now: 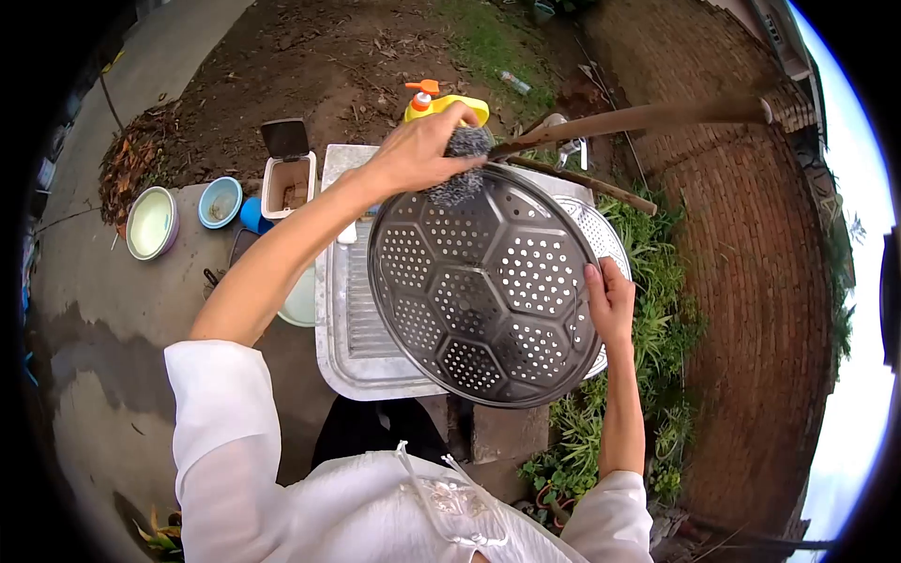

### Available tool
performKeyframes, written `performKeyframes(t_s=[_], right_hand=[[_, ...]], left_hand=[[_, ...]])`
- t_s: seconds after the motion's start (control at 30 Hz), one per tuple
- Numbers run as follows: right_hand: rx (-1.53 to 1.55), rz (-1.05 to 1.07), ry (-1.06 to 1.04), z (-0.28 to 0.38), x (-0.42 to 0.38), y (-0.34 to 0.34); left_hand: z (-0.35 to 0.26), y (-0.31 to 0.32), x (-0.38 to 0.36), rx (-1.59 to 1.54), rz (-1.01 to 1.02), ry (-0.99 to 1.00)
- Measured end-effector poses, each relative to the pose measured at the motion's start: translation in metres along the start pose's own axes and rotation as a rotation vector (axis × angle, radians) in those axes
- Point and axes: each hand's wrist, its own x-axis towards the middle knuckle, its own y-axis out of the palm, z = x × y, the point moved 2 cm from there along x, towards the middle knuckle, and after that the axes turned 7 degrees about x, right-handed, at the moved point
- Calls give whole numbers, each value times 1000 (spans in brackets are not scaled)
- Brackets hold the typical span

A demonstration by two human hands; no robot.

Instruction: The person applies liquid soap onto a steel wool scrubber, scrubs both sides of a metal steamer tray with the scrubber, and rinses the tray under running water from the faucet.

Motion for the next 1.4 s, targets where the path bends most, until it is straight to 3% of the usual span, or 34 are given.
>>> performKeyframes(t_s=[0.07, 0.2, 0.27, 0.33, 0.43, 0.57, 0.67, 0.77, 0.9, 1.03, 1.13, 1.2, 1.27, 1.33, 1.4], right_hand=[[94, -90, 174, -41, -14, 5], [308, -170, 420, -92, -45, 28], [406, -185, 503, -104, -59, 45], [809, -280, 637, -119, -81, 67], [989, -286, 689, -118, -103, 91], [1134, -396, 741, -109, -114, 108], [1322, -384, 781, -107, -115, 114], [1263, -394, 797, -109, -117, 122], [1296, -364, 850, -101, -115, 115], [1273, -263, 703, -92, -105, 112], [1250, -293, 661, -88, -102, 110], [1084, -237, 641, -95, -111, 112], [1080, -214, 645, -76, -103, 108], [1029, -178, 532, -59, -92, 105], [972, -131, 550, -53, -86, 98]], left_hand=[[46, 23, -21, -54, -106, 16], [60, 70, -74, -225, 407, -339], [61, 105, -99, -213, 498, -288], [43, 131, -118, -145, 434, -128], [-4, 151, -125, -259, 400, -65], [-31, 167, -109, -319, 177, -169], [-6, 189, -90, -108, 49, -216], [23, 215, -71, -53, -175, -469], [0, 226, -32, -152, -412, -414], [-26, 232, 12, 1, -222, -322], [-73, 237, -20, 2, 99, -9], [-84, 228, -33, 8, 157, 33], [-69, 221, -4, 147, 61, -52], [-31, 203, 48, 167, -132, -322], [-30, 201, 47, 105, -71, -314]])
